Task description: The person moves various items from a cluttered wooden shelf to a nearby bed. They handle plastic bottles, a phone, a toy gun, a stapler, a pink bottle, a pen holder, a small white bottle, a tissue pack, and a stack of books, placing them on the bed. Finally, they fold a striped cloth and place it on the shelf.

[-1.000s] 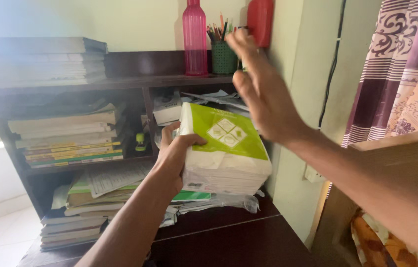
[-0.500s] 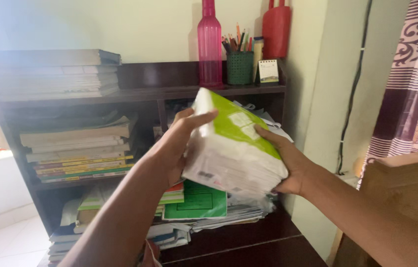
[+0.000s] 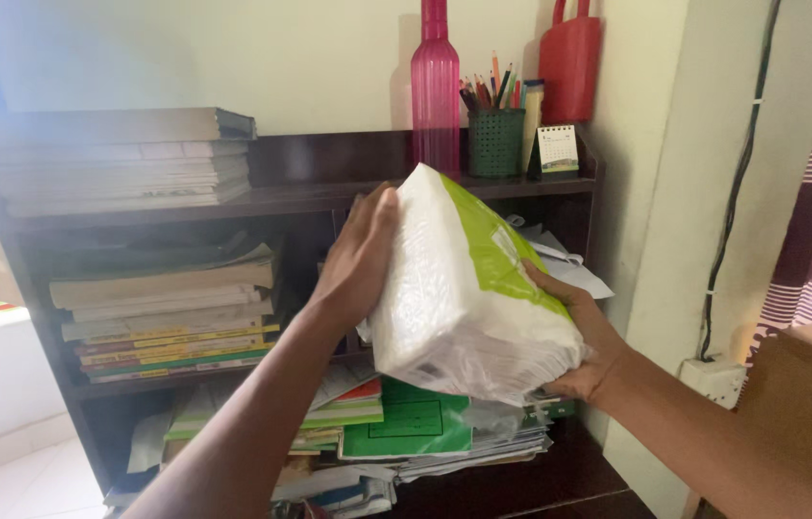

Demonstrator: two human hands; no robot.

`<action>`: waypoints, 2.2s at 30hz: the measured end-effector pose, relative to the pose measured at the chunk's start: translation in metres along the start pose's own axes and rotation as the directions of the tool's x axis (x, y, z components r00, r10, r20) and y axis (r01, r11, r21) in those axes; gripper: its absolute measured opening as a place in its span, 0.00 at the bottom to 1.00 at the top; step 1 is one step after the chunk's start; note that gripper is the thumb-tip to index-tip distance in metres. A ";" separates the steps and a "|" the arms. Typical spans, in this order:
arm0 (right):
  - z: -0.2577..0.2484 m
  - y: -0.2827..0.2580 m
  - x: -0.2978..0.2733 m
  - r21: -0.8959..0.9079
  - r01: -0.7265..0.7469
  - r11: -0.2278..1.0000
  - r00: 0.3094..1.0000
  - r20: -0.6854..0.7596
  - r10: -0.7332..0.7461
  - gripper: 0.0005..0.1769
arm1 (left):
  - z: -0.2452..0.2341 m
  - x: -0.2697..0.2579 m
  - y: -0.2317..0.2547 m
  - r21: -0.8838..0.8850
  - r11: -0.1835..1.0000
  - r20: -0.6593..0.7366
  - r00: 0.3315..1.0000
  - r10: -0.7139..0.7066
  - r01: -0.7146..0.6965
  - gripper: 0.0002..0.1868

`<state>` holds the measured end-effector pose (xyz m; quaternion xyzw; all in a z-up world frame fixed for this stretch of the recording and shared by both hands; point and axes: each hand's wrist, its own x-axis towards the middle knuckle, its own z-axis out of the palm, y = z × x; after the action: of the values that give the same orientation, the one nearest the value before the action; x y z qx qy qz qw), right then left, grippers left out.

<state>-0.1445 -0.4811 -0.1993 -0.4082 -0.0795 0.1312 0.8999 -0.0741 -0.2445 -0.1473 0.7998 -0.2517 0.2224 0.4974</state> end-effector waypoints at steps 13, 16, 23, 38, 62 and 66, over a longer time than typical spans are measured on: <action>-0.026 0.006 -0.008 -0.091 0.121 0.988 0.959 -0.246 -0.140 0.32 | 0.029 -0.024 0.039 -0.921 0.210 0.277 0.931 -0.238 0.328 0.40; -0.034 -0.007 -0.029 -0.104 0.108 0.989 0.906 -0.400 -0.141 0.31 | -0.004 0.000 0.024 -0.992 0.115 -0.024 0.985 0.170 -0.044 0.39; -0.016 -0.013 -0.065 -0.407 0.105 0.907 0.913 -0.322 -0.250 0.34 | 0.061 -0.014 0.033 -0.427 0.887 -0.037 0.976 -0.213 0.177 0.39; 0.034 -0.092 -0.045 -0.470 0.801 0.371 0.494 0.169 -0.853 0.50 | 0.089 -0.125 0.026 -0.978 -0.142 0.150 0.989 0.015 0.150 0.31; 0.018 -0.055 -0.026 -0.959 0.251 -0.131 0.933 0.276 -0.232 0.52 | 0.049 -0.082 -0.017 -0.787 0.077 0.550 0.752 -0.363 0.612 0.30; -0.023 -0.079 -0.046 -0.981 -0.176 0.087 0.910 -0.195 -0.365 0.57 | 0.060 -0.091 -0.025 -0.778 0.062 0.553 0.729 -0.404 0.625 0.31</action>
<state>-0.1690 -0.5613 -0.1561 -0.9157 0.0091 -0.1024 0.3884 -0.1225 -0.2729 -0.2439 0.3973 -0.0743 -0.2392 0.8828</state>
